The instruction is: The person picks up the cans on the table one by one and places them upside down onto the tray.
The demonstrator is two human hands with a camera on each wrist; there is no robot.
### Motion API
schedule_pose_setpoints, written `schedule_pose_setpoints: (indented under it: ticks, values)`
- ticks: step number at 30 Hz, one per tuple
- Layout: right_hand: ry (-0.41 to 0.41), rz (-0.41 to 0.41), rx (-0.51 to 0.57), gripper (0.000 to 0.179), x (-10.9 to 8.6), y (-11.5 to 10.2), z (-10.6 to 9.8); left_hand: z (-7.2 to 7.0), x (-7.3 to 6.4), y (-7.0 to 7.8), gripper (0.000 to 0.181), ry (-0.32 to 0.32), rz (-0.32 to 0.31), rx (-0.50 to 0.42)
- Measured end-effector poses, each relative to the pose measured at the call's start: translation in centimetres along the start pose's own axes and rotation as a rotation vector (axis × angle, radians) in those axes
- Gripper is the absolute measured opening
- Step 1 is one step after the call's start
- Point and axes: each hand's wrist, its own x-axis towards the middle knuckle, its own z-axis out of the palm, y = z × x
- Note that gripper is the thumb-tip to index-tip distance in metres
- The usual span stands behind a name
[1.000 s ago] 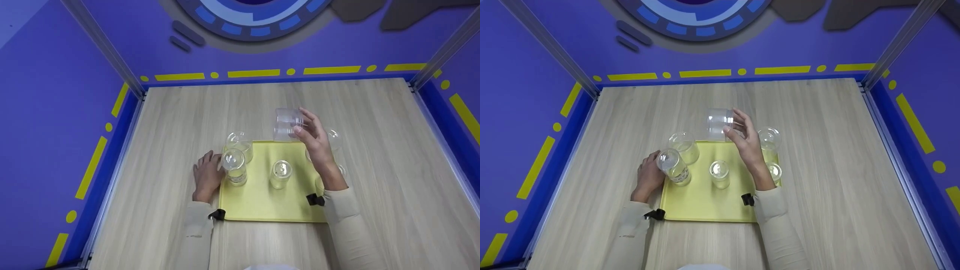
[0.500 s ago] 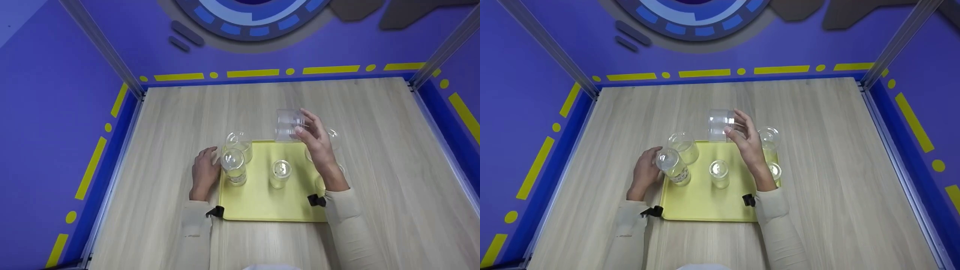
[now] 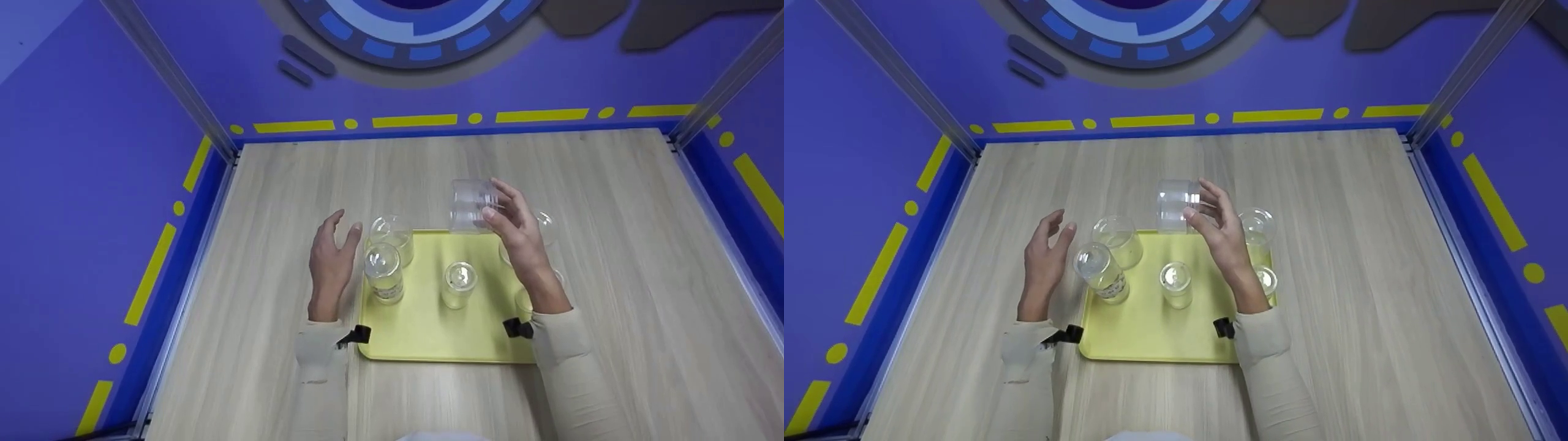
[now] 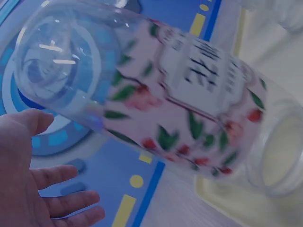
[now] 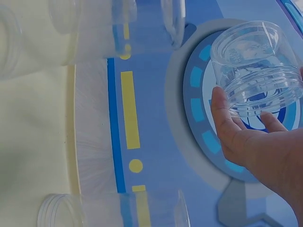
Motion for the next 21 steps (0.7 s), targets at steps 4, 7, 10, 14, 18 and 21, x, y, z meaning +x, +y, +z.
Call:
schedule_pose_setpoints:
  ticks: [4,7,10,14,18,21]
  values:
    - [0.000,0.002,0.009,0.063,0.0,0.0,0.1,-0.2,-0.1,1.7,0.066,0.014,0.027,-0.044]
    - [-0.006,0.005,0.012,0.064,0.0,-0.1,0.2,-0.3,-0.2,2.8,0.067,0.024,0.074,-0.098]
    - [-0.013,0.007,0.004,0.066,0.0,-0.3,0.4,-0.1,-0.2,3.9,0.068,0.017,0.137,-0.159]
    - [-0.013,0.008,-0.006,0.067,-0.1,-0.5,0.6,0.4,-0.6,5.2,0.071,-0.026,0.216,-0.243]
    - [-0.018,0.005,-0.004,0.065,-0.1,-0.5,0.8,1.1,-1.0,6.4,0.072,-0.081,0.268,-0.340]
    - [-0.026,0.002,-0.006,0.064,-0.1,-0.5,1.0,1.8,-1.3,7.2,0.072,-0.117,0.282,-0.399]
